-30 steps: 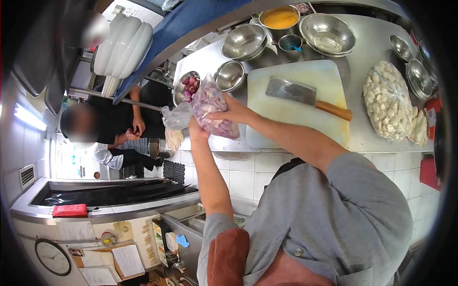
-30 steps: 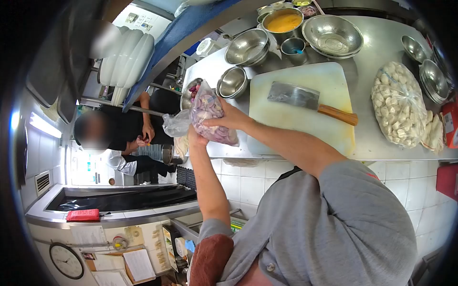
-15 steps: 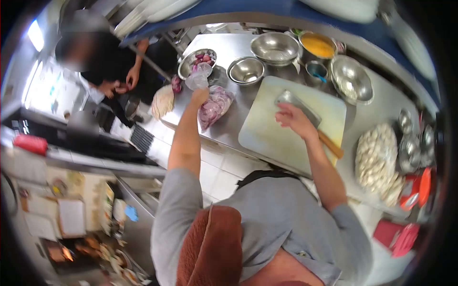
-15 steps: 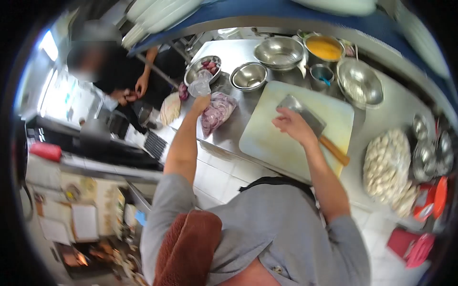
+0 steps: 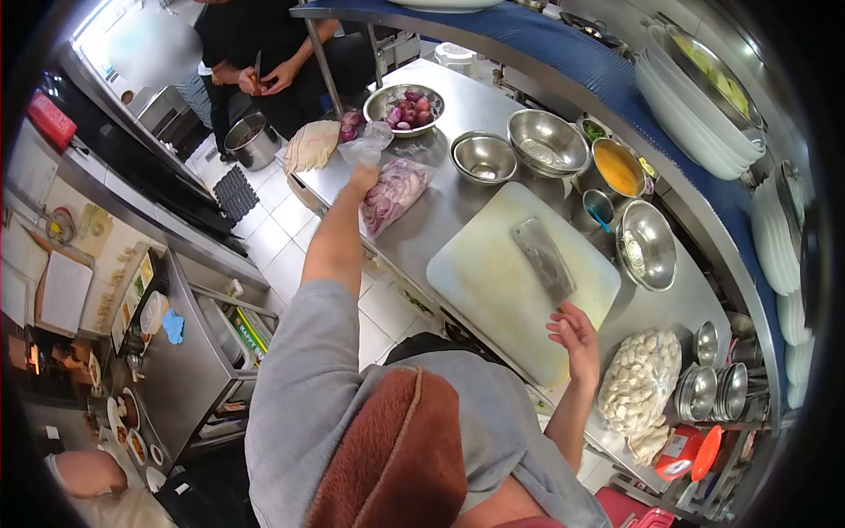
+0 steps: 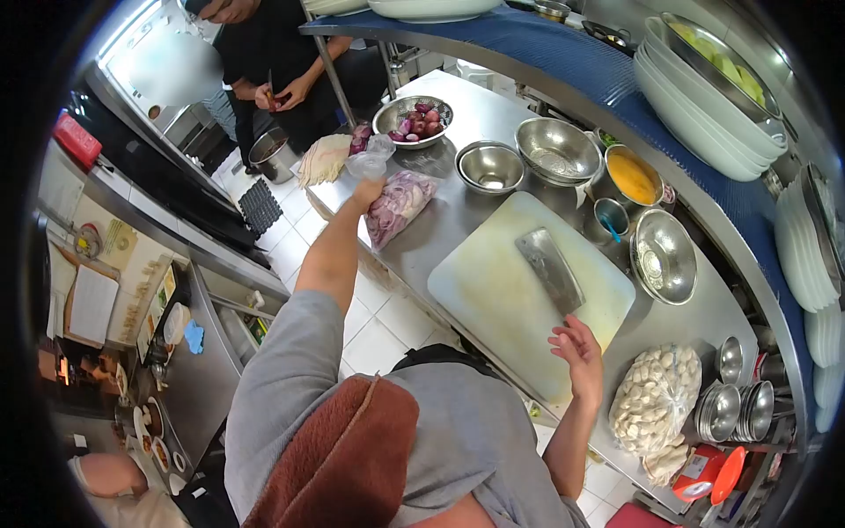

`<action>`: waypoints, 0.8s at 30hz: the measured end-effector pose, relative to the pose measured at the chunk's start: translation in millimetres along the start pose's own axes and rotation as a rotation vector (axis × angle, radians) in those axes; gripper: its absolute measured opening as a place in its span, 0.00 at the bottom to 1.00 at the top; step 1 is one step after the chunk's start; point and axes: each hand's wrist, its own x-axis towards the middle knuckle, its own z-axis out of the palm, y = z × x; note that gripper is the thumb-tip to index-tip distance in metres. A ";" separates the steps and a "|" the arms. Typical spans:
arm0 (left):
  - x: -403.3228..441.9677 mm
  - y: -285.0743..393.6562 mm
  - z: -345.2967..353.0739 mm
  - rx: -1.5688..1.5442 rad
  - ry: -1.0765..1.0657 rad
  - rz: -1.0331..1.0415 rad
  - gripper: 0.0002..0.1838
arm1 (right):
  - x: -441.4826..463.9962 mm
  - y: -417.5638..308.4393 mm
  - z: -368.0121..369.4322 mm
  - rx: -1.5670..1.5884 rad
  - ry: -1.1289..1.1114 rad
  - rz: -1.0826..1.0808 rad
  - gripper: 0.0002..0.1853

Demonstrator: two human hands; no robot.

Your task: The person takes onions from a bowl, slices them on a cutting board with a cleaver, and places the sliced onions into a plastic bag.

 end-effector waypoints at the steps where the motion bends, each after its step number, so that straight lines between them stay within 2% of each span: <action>1: 1.7 -5.6 0.0 -0.005 0.009 -0.009 0.25 | -2.6 0.7 -1.4 -0.008 -0.011 0.000 0.25; 4: 11.5 -23.3 6.1 -0.033 0.007 -0.015 0.26 | -9.3 -0.7 -6.3 -0.010 0.010 0.027 0.24; 6: 20.6 -34.2 9.3 0.117 0.054 0.008 0.27 | -10.6 -0.7 -7.7 0.001 0.032 0.031 0.23; 10: -1.1 -21.9 -6.9 0.242 0.003 0.072 0.27 | -13.5 0.7 -9.1 0.005 0.056 0.016 0.23; 12: -2.9 -20.3 -9.5 -0.712 -0.004 -0.465 0.25 | -14.7 1.1 -7.7 0.009 0.059 0.029 0.23; 13: -4.7 -23.5 -11.0 -0.716 -0.001 -0.463 0.25 | -15.1 0.3 -7.0 0.008 0.056 0.025 0.23; 15: -14.5 -35.9 -12.0 -1.096 0.089 -0.509 0.21 | -16.6 -0.5 -6.0 0.020 0.049 0.041 0.23; 16: -19.6 -43.0 -9.6 -1.098 0.098 -0.506 0.21 | -16.4 -0.5 -5.8 0.020 0.041 0.037 0.23; 18: -31.6 -54.6 -3.9 -1.542 0.040 -0.505 0.19 | -14.3 -0.1 -5.2 0.009 0.064 0.066 0.23; 22: -44.2 -52.1 3.5 -1.769 -0.039 -0.387 0.19 | -5.9 -1.8 -3.4 -0.003 0.020 0.060 0.23; 24: -42.0 -46.9 2.0 -1.768 -0.059 -0.384 0.19 | 0.5 -5.4 0.1 -0.001 -0.006 0.054 0.23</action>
